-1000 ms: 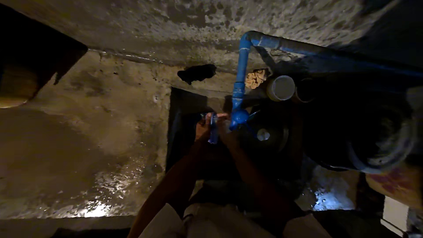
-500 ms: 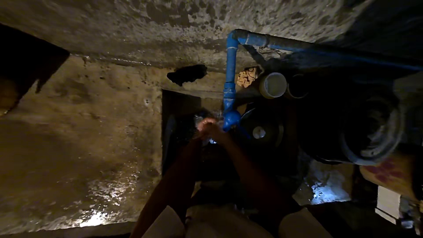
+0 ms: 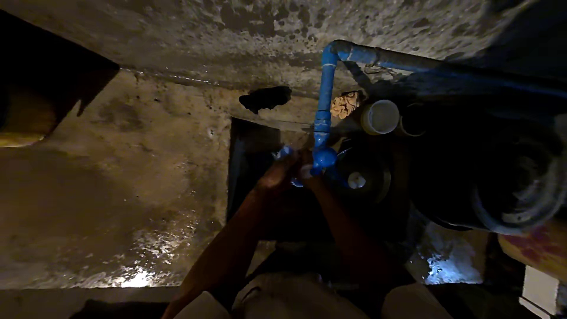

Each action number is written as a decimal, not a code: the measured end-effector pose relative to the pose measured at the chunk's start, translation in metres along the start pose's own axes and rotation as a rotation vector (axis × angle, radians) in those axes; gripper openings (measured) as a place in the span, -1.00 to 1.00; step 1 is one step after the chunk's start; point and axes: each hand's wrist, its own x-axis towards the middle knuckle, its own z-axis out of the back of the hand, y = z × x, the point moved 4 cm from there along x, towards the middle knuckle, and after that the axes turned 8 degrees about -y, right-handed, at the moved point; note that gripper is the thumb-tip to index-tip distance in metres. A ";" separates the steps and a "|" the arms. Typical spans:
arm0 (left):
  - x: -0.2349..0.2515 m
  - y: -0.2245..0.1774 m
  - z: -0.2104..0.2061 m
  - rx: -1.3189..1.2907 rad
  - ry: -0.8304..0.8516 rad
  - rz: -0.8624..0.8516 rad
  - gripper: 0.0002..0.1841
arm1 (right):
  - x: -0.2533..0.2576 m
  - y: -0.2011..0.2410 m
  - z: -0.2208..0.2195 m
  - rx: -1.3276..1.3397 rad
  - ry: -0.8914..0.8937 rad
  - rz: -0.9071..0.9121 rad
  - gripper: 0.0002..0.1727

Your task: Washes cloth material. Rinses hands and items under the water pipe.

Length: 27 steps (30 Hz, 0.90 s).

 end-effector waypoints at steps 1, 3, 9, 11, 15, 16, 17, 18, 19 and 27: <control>-0.004 -0.003 0.013 0.068 -0.009 0.011 -0.63 | 0.007 -0.005 -0.003 0.003 -0.006 0.079 -0.44; -0.007 -0.004 0.041 0.042 -0.032 0.035 -0.60 | 0.033 -0.021 -0.010 -0.036 -0.048 0.294 -0.51; 0.007 0.028 0.107 0.335 -0.515 0.098 -0.62 | 0.084 0.034 0.068 -0.135 -0.204 0.512 -0.51; 0.013 0.046 0.110 0.624 -0.505 0.136 -0.59 | 0.100 0.048 0.084 -0.251 -0.269 0.587 -0.55; 0.016 0.076 0.078 1.117 -0.247 0.136 -0.54 | 0.121 0.039 0.084 -0.421 -0.503 0.678 -0.51; 0.018 0.082 0.070 1.186 -0.171 0.082 -0.51 | 0.120 0.038 0.084 -0.416 -0.526 0.680 -0.51; 0.020 0.089 0.063 1.225 -0.105 0.025 -0.46 | 0.116 0.038 0.084 -0.390 -0.538 0.688 -0.50; 0.025 0.098 0.059 1.248 -0.078 -0.029 -0.44 | 0.110 0.037 0.084 -0.334 -0.571 0.720 -0.50; 0.030 0.104 0.057 1.273 -0.070 -0.048 -0.42 | 0.102 0.035 0.083 -0.283 -0.572 0.705 -0.49; 0.027 0.064 0.058 1.143 -0.055 -0.084 -0.55 | 0.036 -0.062 -0.005 -0.409 0.489 0.017 -0.45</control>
